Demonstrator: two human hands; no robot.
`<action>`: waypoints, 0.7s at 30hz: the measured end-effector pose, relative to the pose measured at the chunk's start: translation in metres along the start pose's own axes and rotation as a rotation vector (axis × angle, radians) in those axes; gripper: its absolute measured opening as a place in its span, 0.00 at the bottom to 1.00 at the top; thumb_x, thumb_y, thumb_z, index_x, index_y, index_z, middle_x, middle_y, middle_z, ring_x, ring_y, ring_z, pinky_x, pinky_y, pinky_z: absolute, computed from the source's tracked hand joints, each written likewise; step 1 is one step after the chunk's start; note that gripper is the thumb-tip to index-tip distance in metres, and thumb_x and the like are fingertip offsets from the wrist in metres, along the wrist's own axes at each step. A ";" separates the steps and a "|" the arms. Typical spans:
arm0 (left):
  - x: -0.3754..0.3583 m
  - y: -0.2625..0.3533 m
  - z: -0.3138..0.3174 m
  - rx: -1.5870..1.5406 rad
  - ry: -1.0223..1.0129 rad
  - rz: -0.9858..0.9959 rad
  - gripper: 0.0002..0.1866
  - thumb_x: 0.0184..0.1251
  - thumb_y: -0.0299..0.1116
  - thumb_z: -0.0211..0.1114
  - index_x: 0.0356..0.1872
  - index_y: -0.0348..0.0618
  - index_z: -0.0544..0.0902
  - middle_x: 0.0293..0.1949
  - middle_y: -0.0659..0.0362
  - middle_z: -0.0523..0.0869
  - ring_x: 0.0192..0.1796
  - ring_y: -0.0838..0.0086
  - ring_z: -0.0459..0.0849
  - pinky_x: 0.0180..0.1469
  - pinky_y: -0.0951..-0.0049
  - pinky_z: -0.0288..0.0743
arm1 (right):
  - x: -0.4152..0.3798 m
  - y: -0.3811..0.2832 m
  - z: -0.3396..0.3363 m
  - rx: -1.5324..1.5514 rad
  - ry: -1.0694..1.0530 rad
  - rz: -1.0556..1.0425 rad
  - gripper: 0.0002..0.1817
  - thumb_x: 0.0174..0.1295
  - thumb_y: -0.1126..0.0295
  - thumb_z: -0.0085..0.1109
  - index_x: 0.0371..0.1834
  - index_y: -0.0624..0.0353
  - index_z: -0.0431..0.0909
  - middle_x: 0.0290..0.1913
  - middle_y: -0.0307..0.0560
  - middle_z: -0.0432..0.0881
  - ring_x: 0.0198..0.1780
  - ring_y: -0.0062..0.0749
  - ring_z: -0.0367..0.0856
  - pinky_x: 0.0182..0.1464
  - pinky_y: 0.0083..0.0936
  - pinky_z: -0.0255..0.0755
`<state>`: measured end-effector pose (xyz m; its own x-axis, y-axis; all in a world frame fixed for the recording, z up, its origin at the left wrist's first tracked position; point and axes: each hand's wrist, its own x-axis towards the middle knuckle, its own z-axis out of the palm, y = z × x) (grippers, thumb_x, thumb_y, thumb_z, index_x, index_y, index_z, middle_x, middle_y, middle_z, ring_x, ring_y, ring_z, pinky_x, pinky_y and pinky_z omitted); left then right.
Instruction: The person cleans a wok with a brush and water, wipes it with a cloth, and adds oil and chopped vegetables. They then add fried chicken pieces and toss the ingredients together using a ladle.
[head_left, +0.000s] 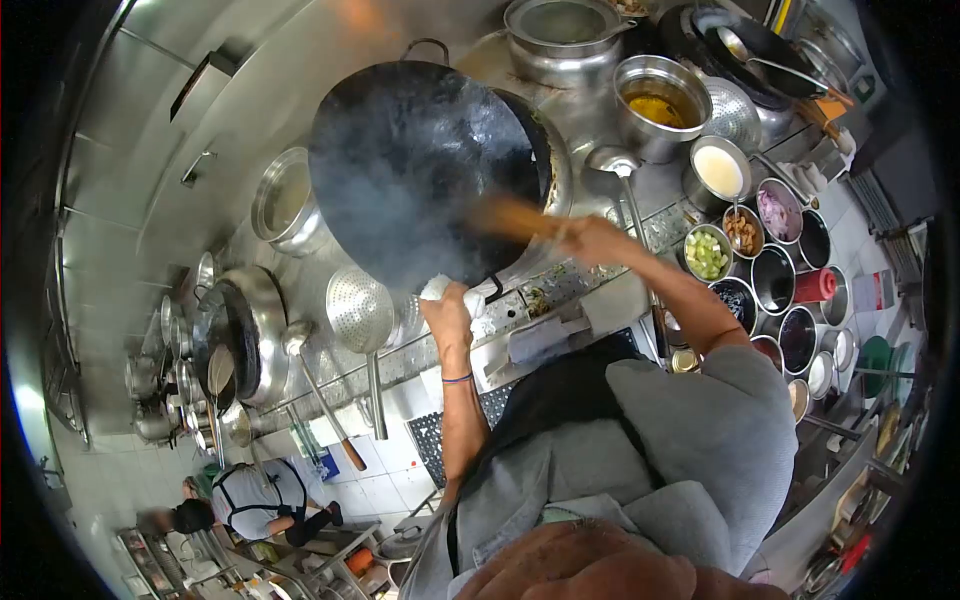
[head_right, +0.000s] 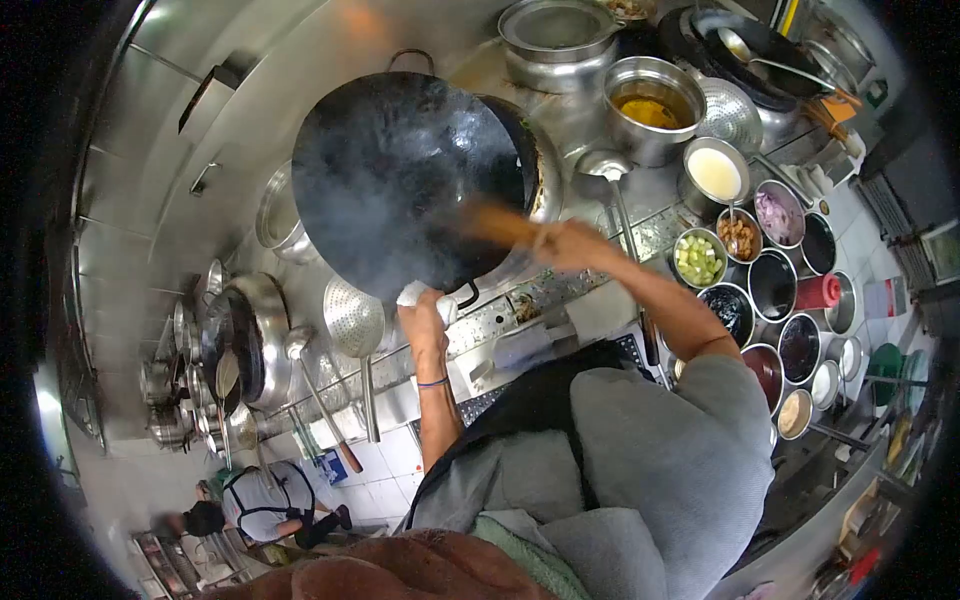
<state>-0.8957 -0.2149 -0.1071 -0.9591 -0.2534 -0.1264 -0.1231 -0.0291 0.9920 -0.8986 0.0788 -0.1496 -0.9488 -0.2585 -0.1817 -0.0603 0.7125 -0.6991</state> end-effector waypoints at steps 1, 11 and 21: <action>-0.007 0.010 0.002 -0.024 -0.001 -0.038 0.01 0.48 0.22 0.60 0.22 0.37 0.77 0.21 0.61 0.77 0.19 0.74 0.75 0.22 0.71 0.66 | -0.007 0.006 -0.014 -0.101 0.239 0.200 0.31 0.59 0.58 0.61 0.68 0.45 0.67 0.43 0.55 0.84 0.42 0.50 0.84 0.48 0.44 0.76; -0.018 0.016 0.015 -0.029 0.084 0.019 0.04 0.48 0.19 0.59 0.26 0.38 0.76 0.25 0.63 0.77 0.25 0.75 0.75 0.30 0.74 0.69 | -0.069 -0.047 0.009 -0.077 0.202 -0.087 0.27 0.64 0.58 0.54 0.67 0.50 0.66 0.33 0.62 0.83 0.36 0.57 0.83 0.39 0.45 0.78; -0.008 0.016 -0.003 -0.052 0.030 -0.311 0.03 0.54 0.27 0.60 0.25 0.43 0.75 0.19 0.61 0.73 0.16 0.74 0.72 0.14 0.74 0.60 | -0.136 0.005 0.003 0.092 0.451 0.217 0.34 0.62 0.64 0.58 0.72 0.55 0.60 0.39 0.67 0.82 0.41 0.65 0.80 0.46 0.48 0.73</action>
<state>-0.8889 -0.2166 -0.0905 -0.8695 -0.2532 -0.4241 -0.3949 -0.1591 0.9048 -0.7685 0.1154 -0.1304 -0.9772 0.2107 -0.0274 0.1614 0.6526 -0.7403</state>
